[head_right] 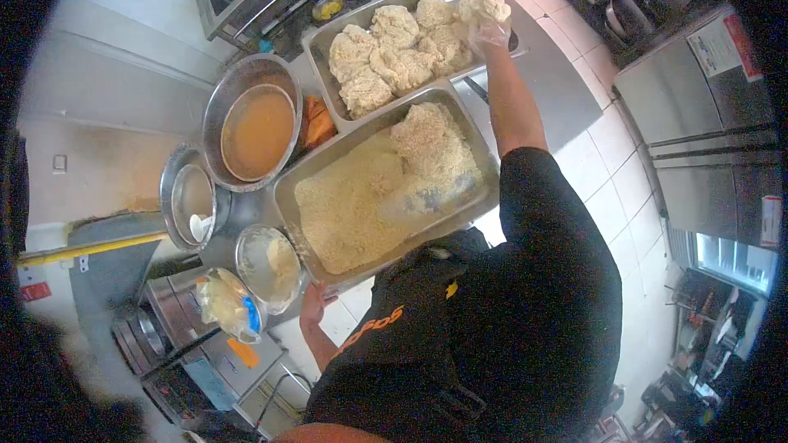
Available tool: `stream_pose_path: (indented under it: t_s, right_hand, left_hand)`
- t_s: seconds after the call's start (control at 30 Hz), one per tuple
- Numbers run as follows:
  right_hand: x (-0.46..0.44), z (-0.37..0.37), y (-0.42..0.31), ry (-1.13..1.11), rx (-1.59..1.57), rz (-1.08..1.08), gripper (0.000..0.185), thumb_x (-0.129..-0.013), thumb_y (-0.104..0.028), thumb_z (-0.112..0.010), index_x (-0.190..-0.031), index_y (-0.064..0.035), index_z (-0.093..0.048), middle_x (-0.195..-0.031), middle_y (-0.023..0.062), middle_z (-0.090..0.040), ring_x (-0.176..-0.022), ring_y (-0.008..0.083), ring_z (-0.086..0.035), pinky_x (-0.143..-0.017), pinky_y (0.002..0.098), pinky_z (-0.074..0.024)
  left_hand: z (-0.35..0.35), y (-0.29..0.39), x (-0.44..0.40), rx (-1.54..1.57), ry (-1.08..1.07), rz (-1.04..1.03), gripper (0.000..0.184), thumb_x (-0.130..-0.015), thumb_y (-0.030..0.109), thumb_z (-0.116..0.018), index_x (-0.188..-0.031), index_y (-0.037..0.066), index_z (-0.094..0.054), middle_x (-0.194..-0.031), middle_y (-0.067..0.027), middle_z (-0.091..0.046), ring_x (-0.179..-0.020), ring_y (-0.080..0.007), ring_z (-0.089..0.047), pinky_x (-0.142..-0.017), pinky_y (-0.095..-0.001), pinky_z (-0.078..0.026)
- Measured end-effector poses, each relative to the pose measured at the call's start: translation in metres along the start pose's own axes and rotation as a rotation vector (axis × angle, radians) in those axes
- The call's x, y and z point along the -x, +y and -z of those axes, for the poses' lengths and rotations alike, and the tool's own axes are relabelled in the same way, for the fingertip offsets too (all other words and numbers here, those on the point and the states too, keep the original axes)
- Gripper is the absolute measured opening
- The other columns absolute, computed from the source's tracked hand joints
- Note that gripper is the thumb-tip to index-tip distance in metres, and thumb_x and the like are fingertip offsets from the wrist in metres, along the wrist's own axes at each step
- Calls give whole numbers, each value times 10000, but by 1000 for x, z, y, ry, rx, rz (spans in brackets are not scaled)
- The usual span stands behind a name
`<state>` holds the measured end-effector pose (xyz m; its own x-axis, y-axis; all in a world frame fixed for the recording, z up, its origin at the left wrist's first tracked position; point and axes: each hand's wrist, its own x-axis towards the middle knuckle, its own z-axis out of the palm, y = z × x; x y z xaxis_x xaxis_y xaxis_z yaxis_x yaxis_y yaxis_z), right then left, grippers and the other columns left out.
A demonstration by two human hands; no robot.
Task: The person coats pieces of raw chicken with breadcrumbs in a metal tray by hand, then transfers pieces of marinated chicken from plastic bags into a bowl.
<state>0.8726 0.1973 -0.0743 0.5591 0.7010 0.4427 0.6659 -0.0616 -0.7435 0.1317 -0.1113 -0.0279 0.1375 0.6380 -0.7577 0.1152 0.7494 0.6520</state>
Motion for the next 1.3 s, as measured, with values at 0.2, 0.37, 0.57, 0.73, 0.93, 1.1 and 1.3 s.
stream_pose_path:
  t_s: [0.2, 0.37, 0.57, 0.73, 0.93, 1.1, 1.3]
  right_hand:
    - [13, 27, -18, -377, 704, -110, 320, -754, -272, -582, -1036, -119, -596, -1067, 73, -583, -1018, 240, -525, -855, 328, -420]
    - [-4, 17, 14, -486, 361, -454, 364, -750, -348, -587, -1052, -145, -599, -1072, 70, -592, -1003, 228, -550, -842, 329, -435]
    - [-34, 15, 53, -447, 36, -910, 183, -820, -191, -544, -976, -112, -599, -893, 17, -594, -738, 131, -560, -611, 296, -461]
    - [-16, 21, 56, -146, 636, 28, 147, -821, -180, -517, -891, -79, -597, -716, 12, -577, -604, 165, -560, -554, 304, -475]
    - [8, 49, -12, -289, 873, 239, 247, -848, -266, -449, -959, -118, -613, -839, 23, -631, -705, 166, -598, -635, 309, -497]
    - [101, 100, -219, -667, 846, 383, 261, -849, -245, -478, -1015, -90, -608, -883, 94, -649, -729, 223, -635, -650, 347, -506]
    - [213, 82, -253, -1098, 603, -11, 434, -827, -427, -532, -1015, -44, -612, -925, 96, -649, -777, 246, -630, -738, 375, -476]
  left_hand:
    - [9, -13, -8, 69, 9, 12, 325, -879, 257, -524, -1159, 138, -411, -1031, -34, -524, -835, -268, -611, -662, -371, -526]
    - [6, -5, -11, 84, 31, 48, 311, -894, 230, -496, -1172, 133, -395, -1032, -47, -507, -874, -278, -602, -690, -392, -522]
    - [15, -16, -13, 19, 40, 72, 315, -908, 221, -464, -1194, 128, -368, -1068, -58, -488, -917, -289, -591, -704, -409, -521]
    - [15, -22, -13, 78, 88, -31, 328, -923, 293, -430, -1189, 114, -362, -1093, -74, -481, -926, -303, -586, -698, -413, -525]
    - [32, -28, -22, 62, -16, 35, 428, -907, 349, -455, -1243, 108, -343, -1136, -62, -515, -911, -270, -595, -735, -395, -511]
    - [6, -1, -9, -26, 3, 19, 433, -883, 318, -512, -1237, 118, -362, -1130, -48, -523, -899, -245, -601, -712, -368, -512]
    - [3, -3, -6, -18, 19, -31, 431, -886, 299, -506, -1264, 143, -367, -1160, -33, -523, -893, -226, -596, -722, -363, -505]
